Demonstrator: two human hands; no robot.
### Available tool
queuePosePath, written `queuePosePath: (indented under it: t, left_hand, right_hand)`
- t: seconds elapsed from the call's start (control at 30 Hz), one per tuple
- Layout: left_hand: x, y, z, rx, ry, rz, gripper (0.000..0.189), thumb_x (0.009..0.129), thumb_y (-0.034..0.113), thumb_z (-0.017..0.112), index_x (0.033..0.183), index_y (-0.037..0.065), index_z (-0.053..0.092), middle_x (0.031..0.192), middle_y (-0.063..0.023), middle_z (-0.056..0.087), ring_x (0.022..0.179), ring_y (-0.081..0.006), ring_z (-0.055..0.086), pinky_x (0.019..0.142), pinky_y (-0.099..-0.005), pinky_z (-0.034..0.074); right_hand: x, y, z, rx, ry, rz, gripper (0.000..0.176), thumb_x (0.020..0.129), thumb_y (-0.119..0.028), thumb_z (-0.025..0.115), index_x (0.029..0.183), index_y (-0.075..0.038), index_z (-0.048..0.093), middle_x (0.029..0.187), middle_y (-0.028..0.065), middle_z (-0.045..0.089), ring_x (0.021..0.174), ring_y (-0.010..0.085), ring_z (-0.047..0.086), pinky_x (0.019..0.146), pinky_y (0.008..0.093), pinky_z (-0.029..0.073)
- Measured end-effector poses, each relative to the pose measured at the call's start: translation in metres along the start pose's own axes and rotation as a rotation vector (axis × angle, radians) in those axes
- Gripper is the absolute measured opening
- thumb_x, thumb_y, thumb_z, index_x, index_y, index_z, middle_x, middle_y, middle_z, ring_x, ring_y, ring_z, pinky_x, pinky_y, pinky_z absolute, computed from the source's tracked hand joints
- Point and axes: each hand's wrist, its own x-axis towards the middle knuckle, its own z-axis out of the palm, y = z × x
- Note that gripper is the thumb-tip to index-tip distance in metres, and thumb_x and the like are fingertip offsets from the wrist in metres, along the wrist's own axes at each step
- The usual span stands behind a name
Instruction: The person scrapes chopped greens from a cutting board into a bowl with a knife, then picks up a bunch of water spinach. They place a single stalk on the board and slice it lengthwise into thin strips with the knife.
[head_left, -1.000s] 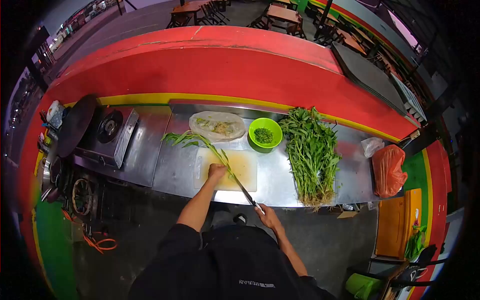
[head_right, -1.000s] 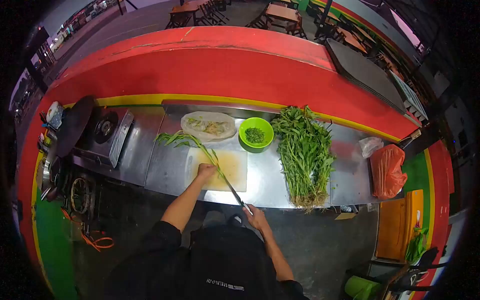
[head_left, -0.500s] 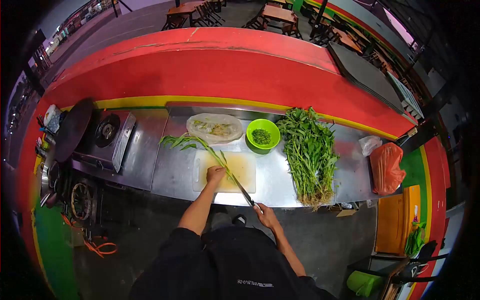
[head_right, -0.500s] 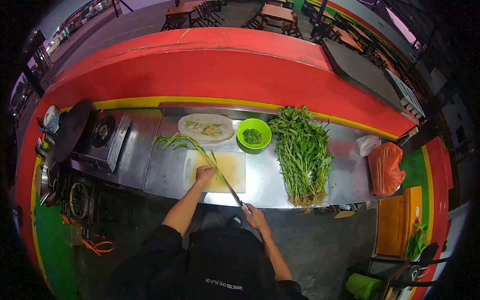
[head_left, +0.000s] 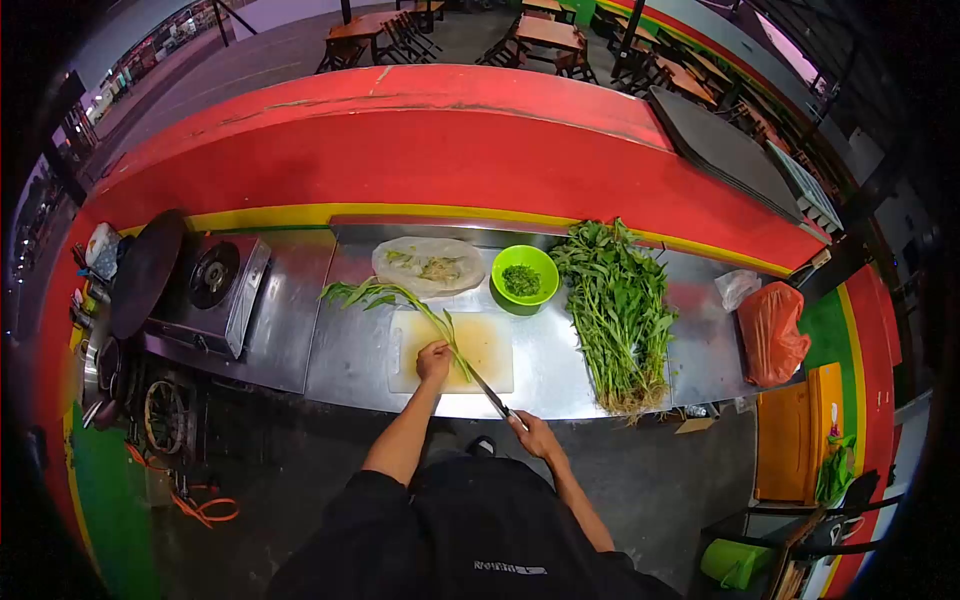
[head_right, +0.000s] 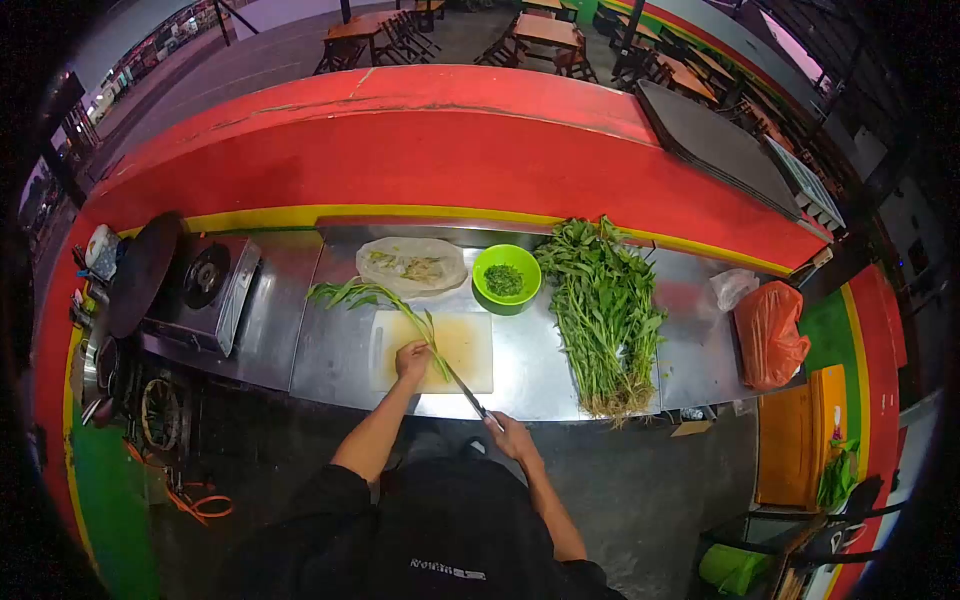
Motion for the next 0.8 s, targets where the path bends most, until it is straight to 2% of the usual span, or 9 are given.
queuePosePath:
  t: [0.1, 0.13, 0.17, 0.23, 0.27, 0.43, 0.53, 0.63, 0.8]
  left_hand:
    - [-0.004, 0.014, -0.002, 0.073, 0.005, -0.031, 0.024, 0.081, 0.027, 0.076, 0.101, 0.014, 0.074, 0.088, -0.0026, 0.075, 0.079, -0.0155, 0.072, 0.075, -0.0319, 0.055]
    - [-0.009, 0.02, -0.002, 0.064, 0.028, -0.05, 0.024, 0.082, 0.027, 0.076, 0.101, 0.014, 0.074, 0.088, -0.002, 0.076, 0.079, -0.0154, 0.072, 0.076, -0.0321, 0.055]
    - [-0.012, 0.027, -0.003, 0.068, 0.03, -0.054, 0.024, 0.082, 0.027, 0.076, 0.101, 0.014, 0.074, 0.088, -0.002, 0.076, 0.079, -0.0154, 0.072, 0.076, -0.0321, 0.055]
    - [-0.012, 0.018, 0.002, 0.036, 0.058, -0.096, 0.023, 0.082, 0.026, 0.076, 0.101, 0.012, 0.074, 0.088, -0.0032, 0.075, 0.079, -0.0161, 0.072, 0.076, -0.0316, 0.055]
    - [-0.007, 0.015, 0.001, 0.033, 0.038, -0.08, 0.022, 0.082, 0.024, 0.076, 0.101, 0.012, 0.074, 0.088, -0.0029, 0.075, 0.078, -0.0156, 0.071, 0.076, -0.0308, 0.055]
    - [-0.008, 0.018, -0.004, -0.086, -0.048, -0.07, 0.023, 0.083, 0.021, 0.075, 0.104, 0.012, 0.073, 0.088, -0.0014, 0.075, 0.077, -0.0139, 0.07, 0.076, -0.0304, 0.054]
    - [-0.018, 0.038, -0.007, 0.103, -0.006, -0.127, 0.022, 0.083, 0.021, 0.074, 0.103, 0.012, 0.073, 0.095, -0.0024, 0.076, 0.085, -0.0156, 0.071, 0.081, -0.0304, 0.054]
    - [-0.011, 0.026, -0.003, 0.095, -0.021, -0.113, 0.023, 0.082, 0.022, 0.075, 0.104, 0.012, 0.073, 0.097, -0.0026, 0.076, 0.089, -0.0161, 0.071, 0.083, -0.0305, 0.054]
    - [-0.009, 0.014, 0.0, 0.106, 0.0, -0.041, 0.024, 0.082, 0.024, 0.076, 0.102, 0.011, 0.073, 0.093, -0.001, 0.076, 0.084, -0.0147, 0.072, 0.081, -0.03, 0.054]
  right_hand:
    - [0.0, 0.007, 0.003, 0.072, 0.071, -0.053, 0.048, 0.099, -0.042, 0.054, 0.127, -0.004, 0.061, 0.108, 0.0247, 0.068, 0.107, 0.0362, 0.064, 0.091, 0.0421, 0.047]
    - [0.0, 0.01, 0.008, 0.018, 0.202, -0.182, 0.045, 0.1, -0.041, 0.054, 0.121, -0.002, 0.063, 0.089, 0.0188, 0.069, 0.084, 0.028, 0.068, 0.076, 0.0386, 0.051]
    - [0.003, 0.016, 0.008, 0.021, 0.196, -0.181, 0.045, 0.1, -0.041, 0.054, 0.121, -0.002, 0.063, 0.089, 0.0188, 0.069, 0.084, 0.028, 0.068, 0.076, 0.0386, 0.051]
    - [0.001, 0.019, 0.004, 0.134, 0.089, -0.023, 0.041, 0.101, -0.041, 0.053, 0.112, -0.003, 0.065, 0.069, 0.007, 0.06, 0.061, 0.0155, 0.059, 0.057, 0.0318, 0.048]
    - [0.0, 0.019, 0.007, 0.218, 0.114, -0.067, 0.038, 0.101, -0.04, 0.053, 0.106, -0.004, 0.064, 0.062, -0.0022, 0.048, 0.049, 0.0073, 0.044, 0.045, 0.0268, 0.037]
    - [-0.008, 0.016, 0.004, 0.396, -0.009, 0.029, 0.034, 0.102, -0.039, 0.051, 0.106, -0.006, 0.061, 0.061, -0.0031, 0.046, 0.045, 0.0068, 0.039, 0.041, 0.0262, 0.031]
    - [-0.009, 0.018, 0.001, 0.447, -0.113, 0.07, 0.031, 0.104, -0.036, 0.049, 0.095, -0.008, 0.058, 0.06, -0.0033, 0.046, 0.045, 0.0058, 0.038, 0.039, 0.0257, 0.029]
    - [-0.013, 0.017, 0.0, 0.453, -0.148, 0.17, 0.031, 0.103, -0.037, 0.049, 0.095, -0.009, 0.058, 0.061, -0.0032, 0.046, 0.045, 0.0059, 0.037, 0.039, 0.0256, 0.028]
    - [-0.012, 0.026, 0.008, 0.302, -0.116, 0.07, 0.033, 0.101, -0.04, 0.053, 0.104, -0.008, 0.062, 0.062, -0.0031, 0.046, 0.047, 0.0065, 0.04, 0.041, 0.0257, 0.031]
